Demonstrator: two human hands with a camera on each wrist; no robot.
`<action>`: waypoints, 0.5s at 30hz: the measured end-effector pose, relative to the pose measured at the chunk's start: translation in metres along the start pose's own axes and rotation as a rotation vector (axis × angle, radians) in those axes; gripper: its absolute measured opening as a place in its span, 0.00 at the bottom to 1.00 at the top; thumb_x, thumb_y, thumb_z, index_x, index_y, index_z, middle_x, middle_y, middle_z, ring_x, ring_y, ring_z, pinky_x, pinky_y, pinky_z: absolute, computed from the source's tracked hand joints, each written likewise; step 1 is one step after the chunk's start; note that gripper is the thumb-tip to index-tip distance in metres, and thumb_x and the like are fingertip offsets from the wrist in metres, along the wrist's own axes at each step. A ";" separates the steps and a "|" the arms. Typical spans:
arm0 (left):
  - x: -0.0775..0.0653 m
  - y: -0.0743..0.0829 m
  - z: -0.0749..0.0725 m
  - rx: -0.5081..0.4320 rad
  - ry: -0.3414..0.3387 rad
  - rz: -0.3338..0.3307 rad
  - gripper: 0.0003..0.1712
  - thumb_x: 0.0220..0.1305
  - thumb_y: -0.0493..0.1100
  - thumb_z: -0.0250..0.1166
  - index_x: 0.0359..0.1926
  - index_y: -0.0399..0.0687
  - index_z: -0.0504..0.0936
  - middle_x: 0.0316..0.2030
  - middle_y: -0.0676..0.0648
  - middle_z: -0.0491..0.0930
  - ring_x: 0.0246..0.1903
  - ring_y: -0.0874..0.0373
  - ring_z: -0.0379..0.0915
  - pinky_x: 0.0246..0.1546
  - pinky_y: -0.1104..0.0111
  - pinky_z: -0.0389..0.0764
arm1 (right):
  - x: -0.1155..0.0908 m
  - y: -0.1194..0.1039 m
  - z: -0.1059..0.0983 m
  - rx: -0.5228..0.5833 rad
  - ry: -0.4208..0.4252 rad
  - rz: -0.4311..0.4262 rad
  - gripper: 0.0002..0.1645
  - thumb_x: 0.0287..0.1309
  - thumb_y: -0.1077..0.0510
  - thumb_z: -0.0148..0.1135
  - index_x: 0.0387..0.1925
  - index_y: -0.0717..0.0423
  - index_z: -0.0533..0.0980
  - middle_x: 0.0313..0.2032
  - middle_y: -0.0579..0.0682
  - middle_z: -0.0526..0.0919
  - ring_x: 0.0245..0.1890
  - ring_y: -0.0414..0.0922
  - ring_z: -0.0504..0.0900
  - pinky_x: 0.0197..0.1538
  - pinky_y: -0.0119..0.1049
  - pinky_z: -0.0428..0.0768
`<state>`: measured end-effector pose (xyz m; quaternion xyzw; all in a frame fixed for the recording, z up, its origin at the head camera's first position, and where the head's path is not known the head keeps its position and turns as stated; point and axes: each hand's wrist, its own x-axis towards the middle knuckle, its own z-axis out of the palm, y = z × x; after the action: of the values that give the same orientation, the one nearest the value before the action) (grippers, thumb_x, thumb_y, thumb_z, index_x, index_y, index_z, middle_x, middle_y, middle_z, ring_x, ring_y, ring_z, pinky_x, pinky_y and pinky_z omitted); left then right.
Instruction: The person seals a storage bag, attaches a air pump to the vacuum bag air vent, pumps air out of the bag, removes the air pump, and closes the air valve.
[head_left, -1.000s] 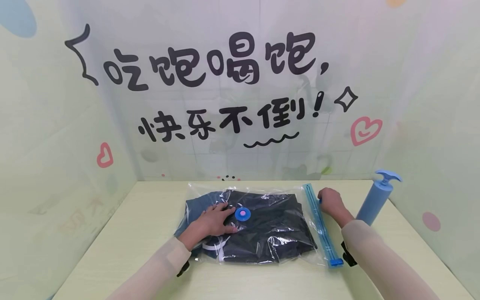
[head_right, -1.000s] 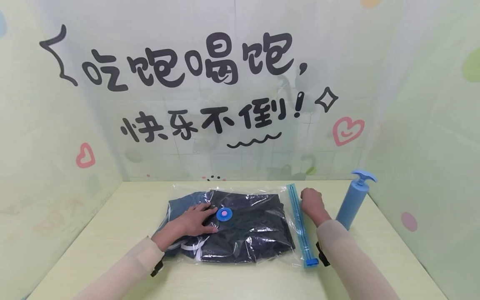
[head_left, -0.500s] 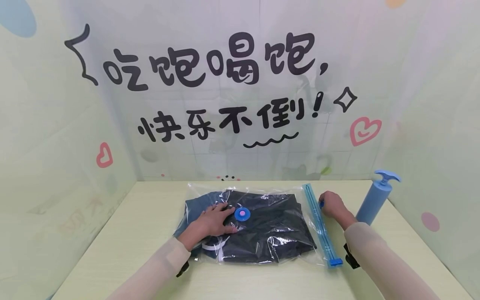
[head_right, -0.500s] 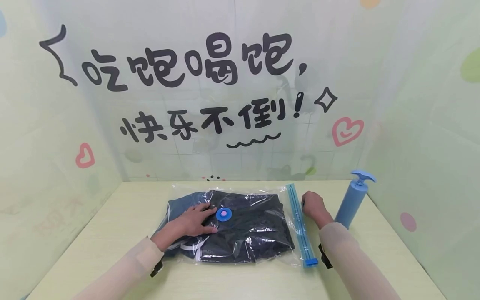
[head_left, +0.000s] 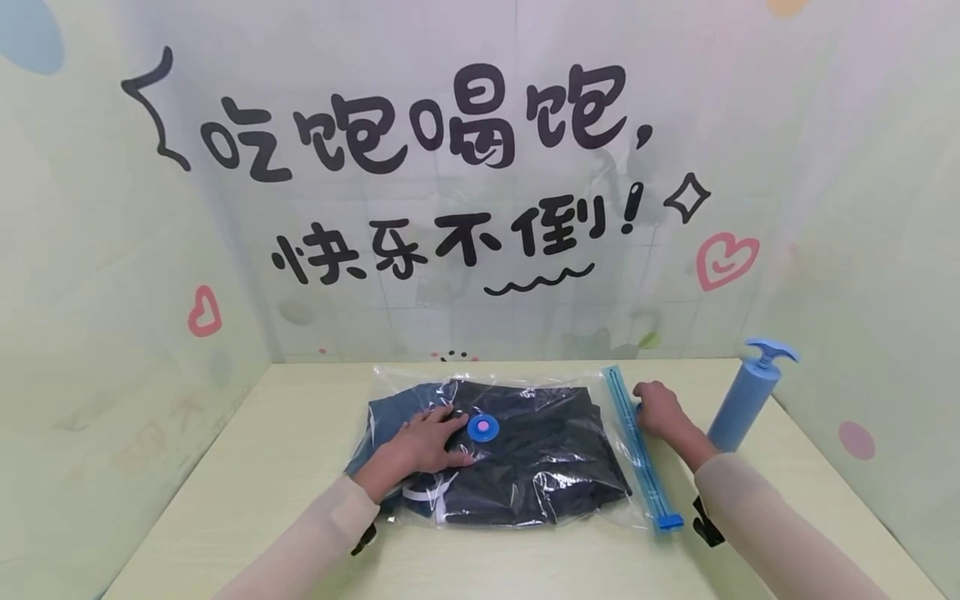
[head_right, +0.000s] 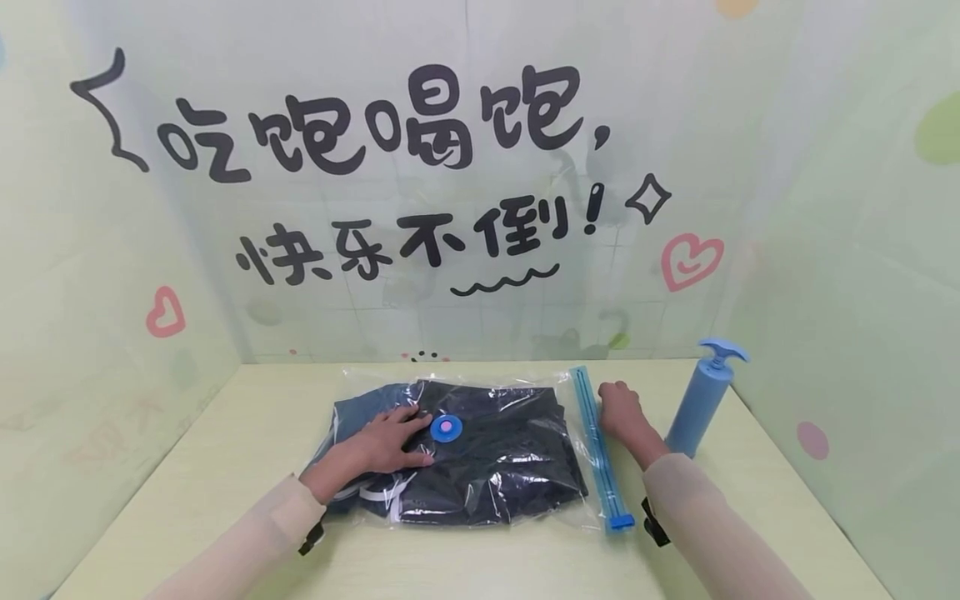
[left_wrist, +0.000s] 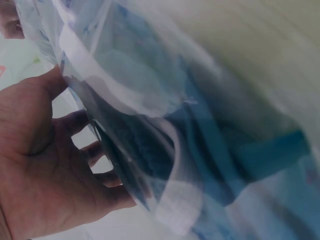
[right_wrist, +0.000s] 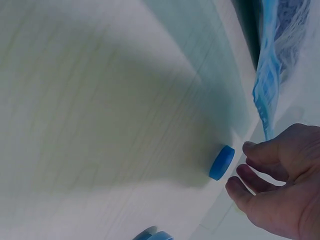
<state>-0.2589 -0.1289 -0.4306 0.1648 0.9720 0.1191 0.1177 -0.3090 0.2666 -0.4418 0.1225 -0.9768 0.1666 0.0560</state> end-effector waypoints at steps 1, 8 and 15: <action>0.000 0.000 0.000 -0.001 0.000 0.000 0.44 0.66 0.63 0.67 0.76 0.50 0.67 0.75 0.39 0.56 0.71 0.30 0.49 0.65 0.35 0.56 | -0.002 -0.001 0.000 0.019 0.025 -0.015 0.19 0.45 0.76 0.58 0.43 0.83 0.75 0.37 0.71 0.80 0.44 0.68 0.78 0.51 0.59 0.77; 0.001 0.000 -0.001 0.017 -0.002 0.004 0.44 0.67 0.63 0.67 0.76 0.50 0.66 0.75 0.38 0.55 0.71 0.29 0.50 0.64 0.35 0.57 | -0.024 -0.011 -0.006 0.175 0.185 -0.094 0.13 0.58 0.75 0.59 0.45 0.80 0.76 0.41 0.70 0.79 0.45 0.67 0.78 0.49 0.61 0.77; 0.001 0.000 0.000 0.028 -0.001 0.008 0.44 0.67 0.63 0.66 0.76 0.50 0.66 0.75 0.38 0.55 0.71 0.29 0.50 0.64 0.35 0.57 | -0.052 -0.008 -0.015 0.276 0.225 -0.144 0.07 0.61 0.71 0.67 0.41 0.71 0.79 0.36 0.58 0.82 0.38 0.57 0.83 0.43 0.54 0.83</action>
<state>-0.2597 -0.1290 -0.4311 0.1705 0.9729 0.1059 0.1151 -0.2562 0.2757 -0.4333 0.1791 -0.9209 0.3074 0.1593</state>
